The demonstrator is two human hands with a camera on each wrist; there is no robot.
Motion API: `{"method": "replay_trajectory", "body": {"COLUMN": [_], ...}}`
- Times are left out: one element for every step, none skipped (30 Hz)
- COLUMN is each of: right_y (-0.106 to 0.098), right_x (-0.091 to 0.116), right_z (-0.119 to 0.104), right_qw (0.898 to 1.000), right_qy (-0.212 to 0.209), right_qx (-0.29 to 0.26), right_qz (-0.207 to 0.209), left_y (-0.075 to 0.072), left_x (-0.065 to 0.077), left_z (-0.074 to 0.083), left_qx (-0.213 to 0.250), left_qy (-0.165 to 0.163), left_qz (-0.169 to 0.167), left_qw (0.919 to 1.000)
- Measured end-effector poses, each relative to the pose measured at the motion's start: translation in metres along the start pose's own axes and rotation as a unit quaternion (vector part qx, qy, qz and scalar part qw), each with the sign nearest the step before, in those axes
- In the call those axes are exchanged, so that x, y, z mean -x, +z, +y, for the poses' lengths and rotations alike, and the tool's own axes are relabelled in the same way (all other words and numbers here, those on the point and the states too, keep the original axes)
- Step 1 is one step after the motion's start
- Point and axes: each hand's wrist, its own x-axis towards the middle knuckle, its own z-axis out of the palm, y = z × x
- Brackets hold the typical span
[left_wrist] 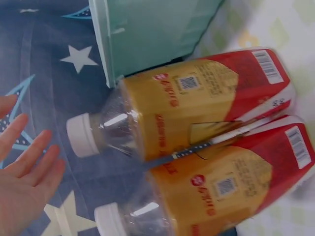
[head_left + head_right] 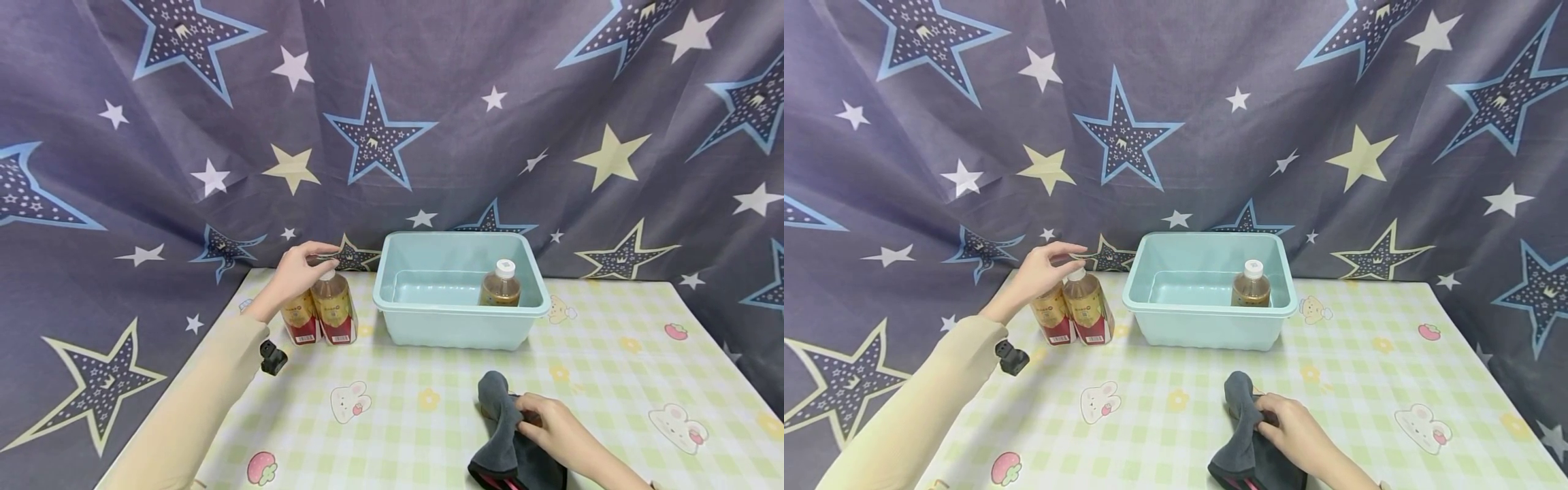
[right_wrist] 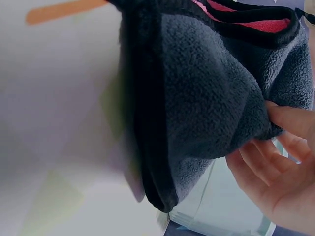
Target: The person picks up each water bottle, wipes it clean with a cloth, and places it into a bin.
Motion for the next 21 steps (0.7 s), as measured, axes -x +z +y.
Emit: {"method": "replay_trajectory", "body": {"right_y": [0.000, 0.000, 0.000, 0.000, 0.000, 0.000, 0.000, 0.000, 0.000, 0.000, 0.000, 0.000, 0.000, 0.000, 0.000, 0.000, 0.000, 0.000, 0.000, 0.000, 0.000], "right_x": [0.000, 0.000, 0.000, 0.000, 0.000, 0.000, 0.000, 0.000, 0.000, 0.000, 0.000, 0.000, 0.000, 0.000, 0.001, 0.001, 0.001, 0.001, 0.001, 0.001, 0.000], "right_z": [0.000, 0.000, 0.000, 0.000, 0.001, 0.001, 0.001, 0.001, 0.001, 0.001, 0.001, 0.001, 0.001, 0.001, 0.001, 0.001, 0.001, 0.001, 0.001, 0.001, 0.001], "right_qw": [1.000, 1.000, 1.000, 1.000, 1.000, 1.000, 1.000, 1.000, 1.000, 1.000, 1.000, 1.000, 1.000, 1.000, 1.000, 1.000, 1.000, 1.000, 1.000, 1.000, 1.000], "right_qy": [0.000, 0.000, -0.001, -0.001, -0.002, -0.002, -0.001, -0.001, -0.001, 0.000, 0.000, 0.000, 0.000, 0.000, 0.001, 0.001, 0.001, 0.002, 0.002, 0.002, 0.002], "right_qx": [0.000, 0.000, 0.000, 0.001, 0.002, 0.003, 0.003, 0.003, 0.003, 0.003, 0.002, 0.001, 0.001, 0.001, 0.001, 0.001, 0.001, 0.001, 0.001, 0.001, 0.001], "right_qz": [0.001, 0.001, 0.002, 0.003, 0.004, 0.004, 0.004, 0.005, 0.005, 0.004, 0.003, 0.002, 0.002, 0.001, 0.000, -0.001, -0.002, -0.002, -0.002, -0.002, -0.002], "left_y": [0.000, 0.000, 0.000, 0.000, 0.001, 0.002, 0.003, 0.004, 0.006, 0.007, 0.008, 0.010, 0.011, 0.013, 0.014, 0.015, 0.017, 0.018, 0.019, 0.020, 0.021], "left_x": [0.001, 0.002, 0.003, 0.004, 0.005, 0.005, 0.006, 0.006, 0.006, 0.007, 0.007, 0.008, 0.008, 0.008, 0.009, 0.009, 0.010, 0.010, 0.011, 0.011, 0.011], "left_z": [-0.002, -0.003, -0.005, -0.008, -0.010, -0.012, -0.014, -0.016, -0.018, -0.019, -0.021, -0.022, -0.024, -0.025, -0.026, -0.027, -0.028, -0.029, -0.030, -0.031, -0.032], "left_qx": [0.004, 0.008, 0.009, 0.010, 0.011, 0.012, 0.013, 0.013, 0.015, 0.018, 0.020, 0.024, 0.029, 0.033, 0.038, 0.039, 0.040, 0.040, 0.038, 0.037, 0.035], "left_qy": [-0.003, -0.005, -0.008, -0.010, -0.012, -0.013, -0.013, -0.012, -0.010, -0.007, -0.004, -0.001, 0.003, 0.006, 0.009, 0.010, 0.011, 0.012, 0.013, 0.013, 0.013], "left_qz": [-0.001, -0.003, -0.003, -0.004, -0.004, -0.003, 0.000, 0.005, 0.009, 0.012, 0.015, 0.018, 0.020, 0.021, 0.021, 0.024, 0.026, 0.030, 0.034, 0.039, 0.044], "left_qw": [1.0000, 1.0000, 0.9999, 0.9999, 0.9999, 0.9998, 0.9998, 0.9998, 0.9998, 0.9997, 0.9997, 0.9995, 0.9994, 0.9992, 0.9990, 0.9989, 0.9988, 0.9987, 0.9986, 0.9985, 0.9983]}}
